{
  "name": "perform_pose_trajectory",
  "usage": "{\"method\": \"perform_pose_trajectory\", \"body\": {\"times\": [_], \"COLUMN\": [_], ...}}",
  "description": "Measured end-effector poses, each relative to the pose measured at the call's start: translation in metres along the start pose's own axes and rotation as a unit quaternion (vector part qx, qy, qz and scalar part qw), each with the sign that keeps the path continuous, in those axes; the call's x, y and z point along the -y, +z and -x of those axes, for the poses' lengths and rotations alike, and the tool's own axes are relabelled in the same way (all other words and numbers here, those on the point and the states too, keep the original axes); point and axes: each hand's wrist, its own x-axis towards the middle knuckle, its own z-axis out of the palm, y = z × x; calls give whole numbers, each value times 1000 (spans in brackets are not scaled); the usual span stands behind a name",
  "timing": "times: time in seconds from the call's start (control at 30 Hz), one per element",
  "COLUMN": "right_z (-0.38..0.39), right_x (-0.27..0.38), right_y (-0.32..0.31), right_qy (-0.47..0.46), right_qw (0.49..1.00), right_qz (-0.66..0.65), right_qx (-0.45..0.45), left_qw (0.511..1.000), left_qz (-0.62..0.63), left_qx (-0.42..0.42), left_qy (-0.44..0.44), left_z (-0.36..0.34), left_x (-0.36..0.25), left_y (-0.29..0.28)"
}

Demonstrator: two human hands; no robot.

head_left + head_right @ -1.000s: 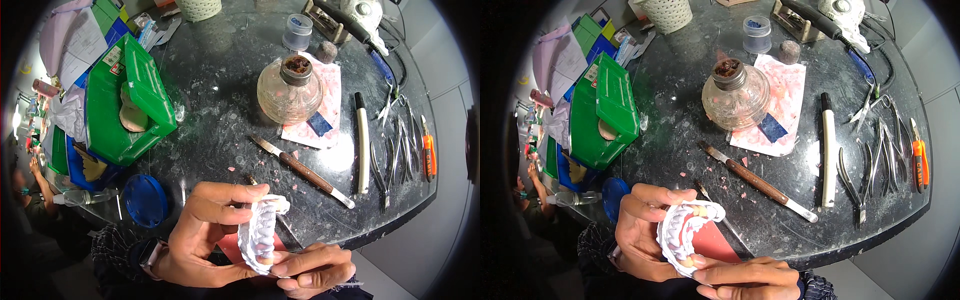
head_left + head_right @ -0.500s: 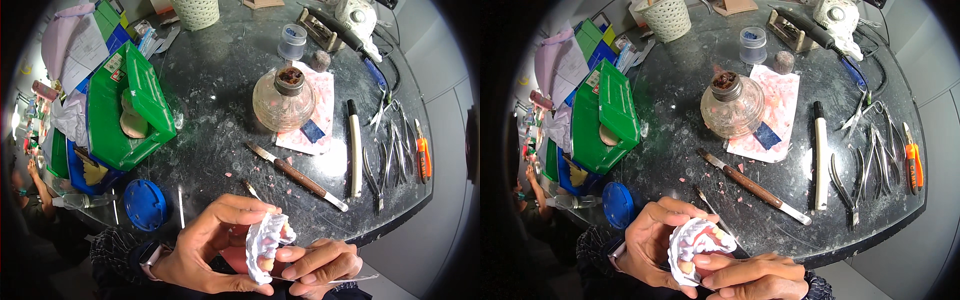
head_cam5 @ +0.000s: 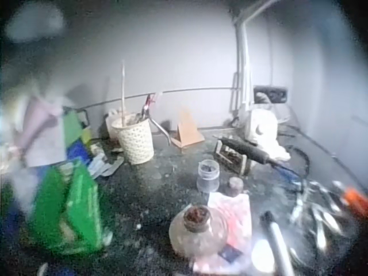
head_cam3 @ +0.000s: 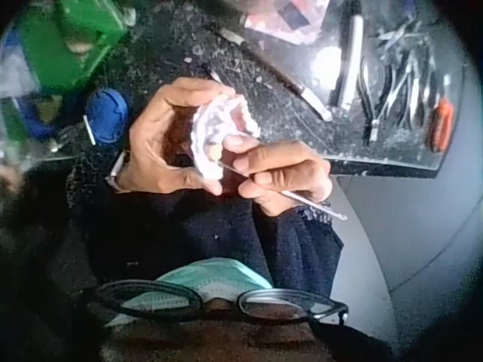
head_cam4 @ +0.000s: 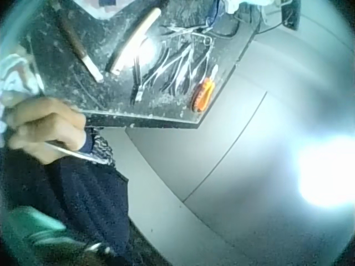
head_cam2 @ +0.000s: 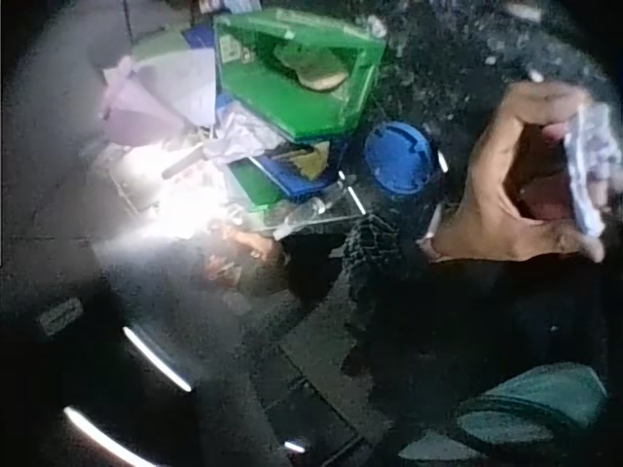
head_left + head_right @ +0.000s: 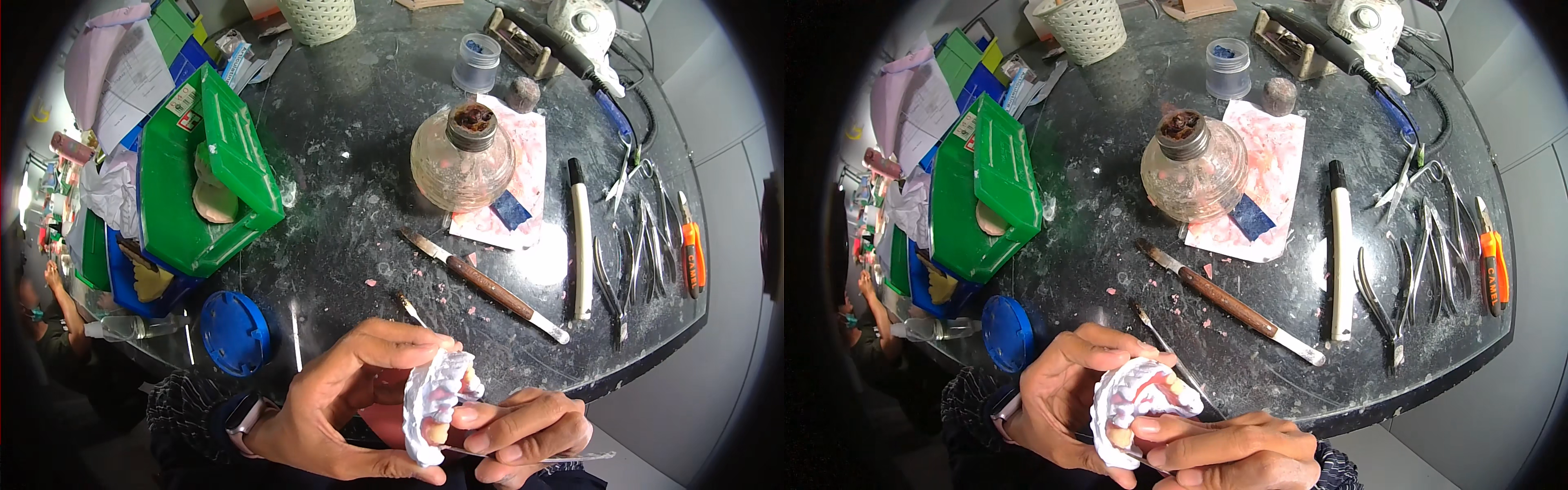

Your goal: The person carves and shapes wax onto a dental cast around artificial teeth using dental carving tools, turning and holding the mold by hand.

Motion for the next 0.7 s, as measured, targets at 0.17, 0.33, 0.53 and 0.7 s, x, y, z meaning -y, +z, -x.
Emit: {"method": "perform_pose_trajectory", "body": {"times": [0.17, 0.33, 0.53, 0.7], "right_z": [-6, -6, -23, -36], "right_x": [4, 8, 15, 40], "right_y": [17, 11, -10, -9], "right_qy": [15, -8, 17, 186], "right_qw": [982, 996, 990, 935], "right_qz": [-149, -11, 105, 244], "right_qx": [-113, -86, 94, 180], "left_qw": [998, 996, 993, 987], "left_qz": [-51, -73, -115, -162], "left_qx": [35, 52, 32, 5], "left_qy": [-20, -13, -5, -11], "left_z": [-1, -4, -5, -4], "left_x": [1, 0, -3, -4], "left_y": [-11, -9, -9, -8]}}
